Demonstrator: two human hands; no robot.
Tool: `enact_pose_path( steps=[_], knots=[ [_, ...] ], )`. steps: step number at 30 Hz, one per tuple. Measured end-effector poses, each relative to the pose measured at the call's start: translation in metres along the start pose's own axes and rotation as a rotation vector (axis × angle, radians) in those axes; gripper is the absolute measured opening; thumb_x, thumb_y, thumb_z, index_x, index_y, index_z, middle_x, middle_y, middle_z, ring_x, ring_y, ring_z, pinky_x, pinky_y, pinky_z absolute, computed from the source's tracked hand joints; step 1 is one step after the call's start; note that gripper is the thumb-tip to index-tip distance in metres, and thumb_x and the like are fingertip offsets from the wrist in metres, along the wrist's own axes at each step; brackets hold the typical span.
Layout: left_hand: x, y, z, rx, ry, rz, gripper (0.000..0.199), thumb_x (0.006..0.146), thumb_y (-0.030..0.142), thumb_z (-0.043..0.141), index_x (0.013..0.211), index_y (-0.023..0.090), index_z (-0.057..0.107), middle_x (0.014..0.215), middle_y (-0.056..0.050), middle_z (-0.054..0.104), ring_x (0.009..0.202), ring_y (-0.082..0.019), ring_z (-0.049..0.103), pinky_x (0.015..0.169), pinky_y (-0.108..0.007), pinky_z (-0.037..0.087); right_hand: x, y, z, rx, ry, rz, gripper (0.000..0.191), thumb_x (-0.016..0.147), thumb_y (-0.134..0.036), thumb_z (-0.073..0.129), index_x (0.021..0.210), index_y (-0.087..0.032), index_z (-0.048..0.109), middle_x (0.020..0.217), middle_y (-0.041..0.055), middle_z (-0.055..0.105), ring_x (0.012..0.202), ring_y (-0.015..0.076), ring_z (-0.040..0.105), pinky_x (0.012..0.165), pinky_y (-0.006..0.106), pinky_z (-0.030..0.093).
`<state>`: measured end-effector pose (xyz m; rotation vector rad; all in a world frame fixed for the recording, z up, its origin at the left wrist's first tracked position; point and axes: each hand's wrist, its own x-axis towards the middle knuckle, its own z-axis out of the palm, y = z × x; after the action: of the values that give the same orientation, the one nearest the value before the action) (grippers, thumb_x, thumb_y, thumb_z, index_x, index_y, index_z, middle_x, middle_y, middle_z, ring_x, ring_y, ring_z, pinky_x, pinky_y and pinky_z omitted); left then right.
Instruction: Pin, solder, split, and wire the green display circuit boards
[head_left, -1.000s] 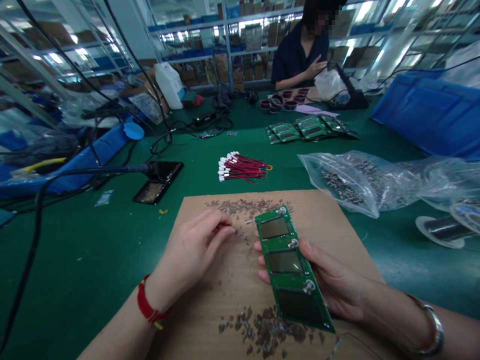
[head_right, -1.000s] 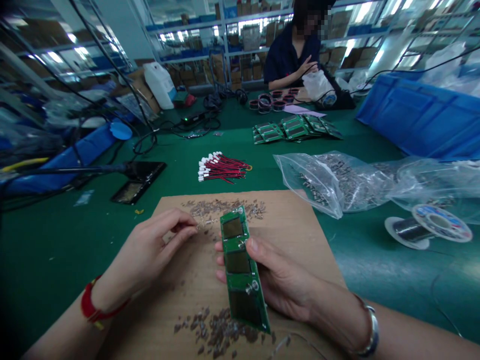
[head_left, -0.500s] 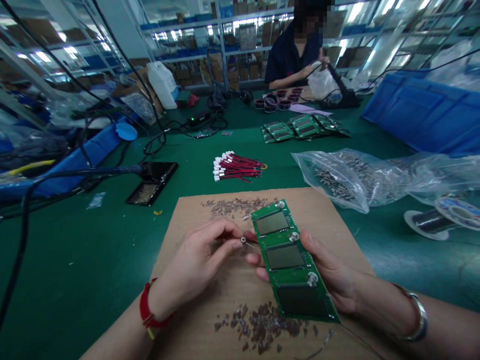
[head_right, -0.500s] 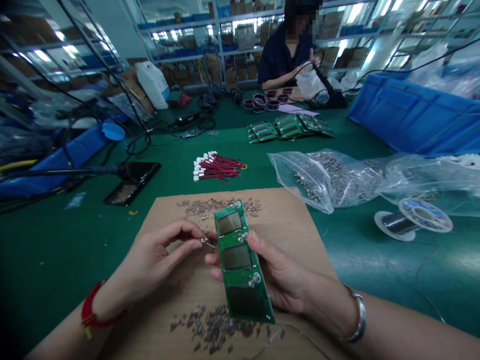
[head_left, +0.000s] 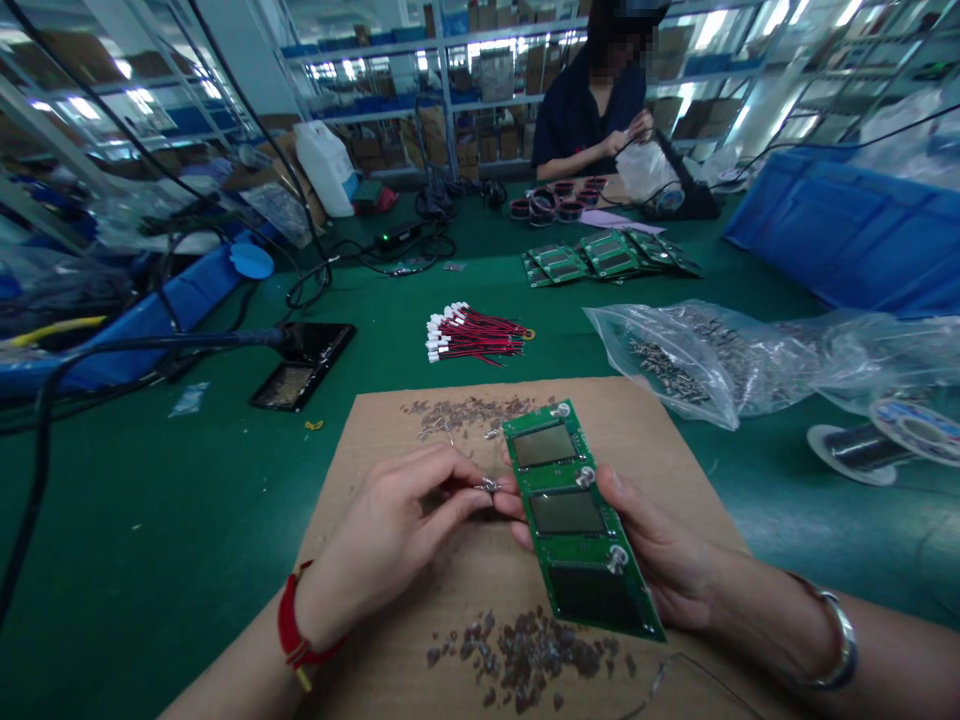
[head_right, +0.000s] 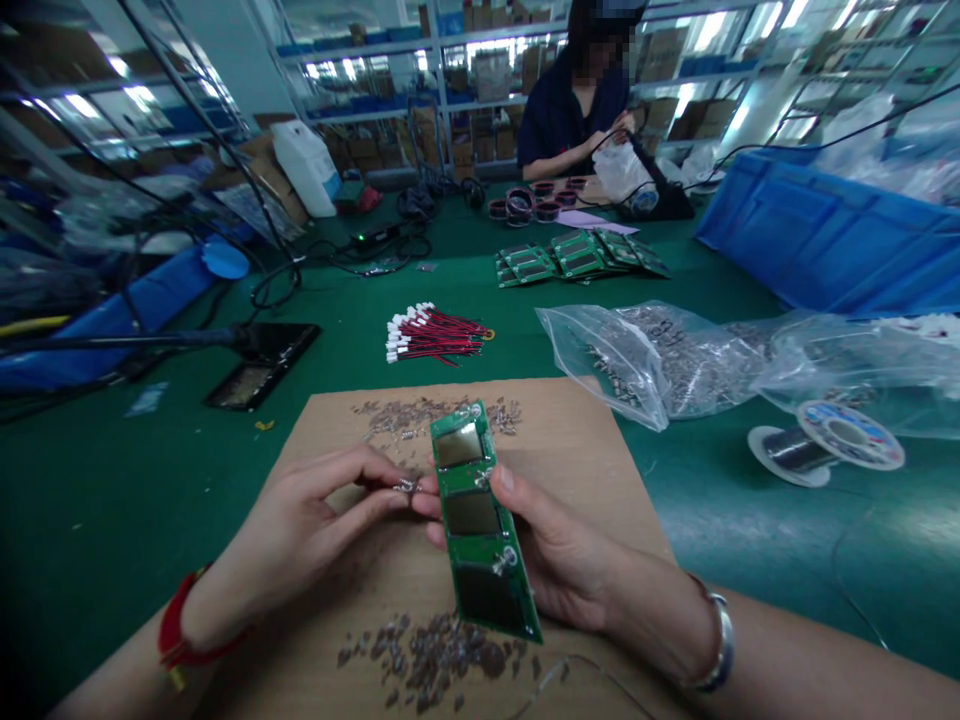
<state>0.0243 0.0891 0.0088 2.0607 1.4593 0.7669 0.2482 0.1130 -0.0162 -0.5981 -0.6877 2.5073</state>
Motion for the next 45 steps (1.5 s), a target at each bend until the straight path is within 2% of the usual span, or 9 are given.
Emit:
enact_pose_path(
  steps=[6,16,19,23,27,31,33,37,45],
  knots=[
    [-0.002,0.001,0.002,0.052,-0.019,-0.032,0.012,0.087,0.034,0.056,0.084,0.024,0.062,0.077,0.003,0.066,0.069,-0.011,0.059,0.060,-0.023,0.044,0.001,0.001,-0.002,0.049,-0.048,0.006,0.055,0.077,-0.051,0.066,0.119,-0.016,0.059,0.125,0.0103,0.058,0.112,0.0176,0.056,0.106,0.034,0.034],
    [0.000,-0.003,0.007,0.091,-0.064,0.066,0.018,0.093,0.029,0.044,0.094,0.023,0.060,0.090,0.000,0.066,0.079,-0.013,0.061,0.071,-0.026,0.046,0.002,0.002,-0.003,0.050,-0.024,-0.033,0.054,0.077,-0.049,0.067,0.119,-0.016,0.059,0.127,0.0098,0.057,0.116,0.0175,0.053,0.107,0.032,0.032],
    [0.000,-0.002,0.010,0.078,-0.074,0.080,0.023,0.095,0.027,0.038,0.092,0.022,0.060,0.084,-0.001,0.064,0.075,-0.012,0.058,0.067,-0.026,0.045,0.003,0.002,-0.003,0.060,-0.031,-0.039,0.053,0.076,-0.047,0.068,0.118,-0.014,0.060,0.128,0.0104,0.057,0.112,0.0162,0.056,0.104,0.030,0.036],
    [0.000,0.003,0.010,0.050,-0.134,-0.044,0.032,0.096,0.030,0.031,0.080,0.019,0.056,0.071,0.000,0.057,0.065,-0.012,0.053,0.061,-0.027,0.041,0.002,0.002,-0.002,0.069,-0.018,-0.039,0.056,0.075,-0.048,0.069,0.119,-0.013,0.060,0.126,0.0109,0.058,0.110,0.0156,0.057,0.102,0.028,0.038],
    [-0.001,0.006,0.009,-0.135,-0.218,-0.203,0.035,0.096,0.037,0.028,0.084,0.020,0.056,0.076,0.000,0.060,0.070,-0.013,0.056,0.065,-0.028,0.044,0.002,0.003,-0.003,0.069,-0.006,-0.025,0.058,0.076,-0.051,0.067,0.120,-0.014,0.059,0.128,0.0104,0.057,0.111,0.0161,0.057,0.103,0.028,0.038],
    [0.001,0.005,0.014,-0.356,-0.145,-0.276,0.019,0.088,0.038,0.050,0.098,0.022,0.050,0.091,0.000,0.065,0.080,-0.014,0.061,0.069,-0.029,0.050,0.004,0.003,-0.003,0.040,-0.007,-0.035,0.060,0.074,-0.052,0.068,0.119,-0.014,0.059,0.126,0.0108,0.058,0.116,0.0187,0.053,0.107,0.031,0.032],
    [0.001,0.005,0.018,-0.418,-0.121,-0.283,0.024,0.083,0.035,0.059,0.101,0.023,0.048,0.092,0.000,0.065,0.081,-0.015,0.063,0.068,-0.028,0.051,0.004,0.003,-0.002,0.041,0.004,-0.040,0.060,0.073,-0.051,0.069,0.119,-0.014,0.059,0.123,0.0114,0.059,0.116,0.0198,0.053,0.108,0.033,0.030],
    [0.001,0.003,0.020,-0.335,-0.074,-0.265,0.016,0.084,0.036,0.058,0.091,0.022,0.055,0.088,0.001,0.066,0.076,-0.014,0.063,0.067,-0.028,0.051,0.003,0.002,-0.003,0.064,0.052,-0.024,0.055,0.071,-0.049,0.072,0.114,-0.015,0.061,0.114,0.0099,0.064,0.105,0.0186,0.060,0.105,0.035,0.035],
    [0.002,0.007,0.012,-0.223,-0.134,-0.222,0.019,0.092,0.036,0.045,0.091,0.022,0.059,0.084,0.002,0.067,0.072,-0.012,0.060,0.064,-0.026,0.046,0.004,0.004,-0.005,0.113,-0.016,-0.042,0.051,0.077,-0.048,0.068,0.115,-0.015,0.062,0.118,0.0078,0.064,0.107,0.0136,0.060,0.097,0.024,0.042]
  ],
)
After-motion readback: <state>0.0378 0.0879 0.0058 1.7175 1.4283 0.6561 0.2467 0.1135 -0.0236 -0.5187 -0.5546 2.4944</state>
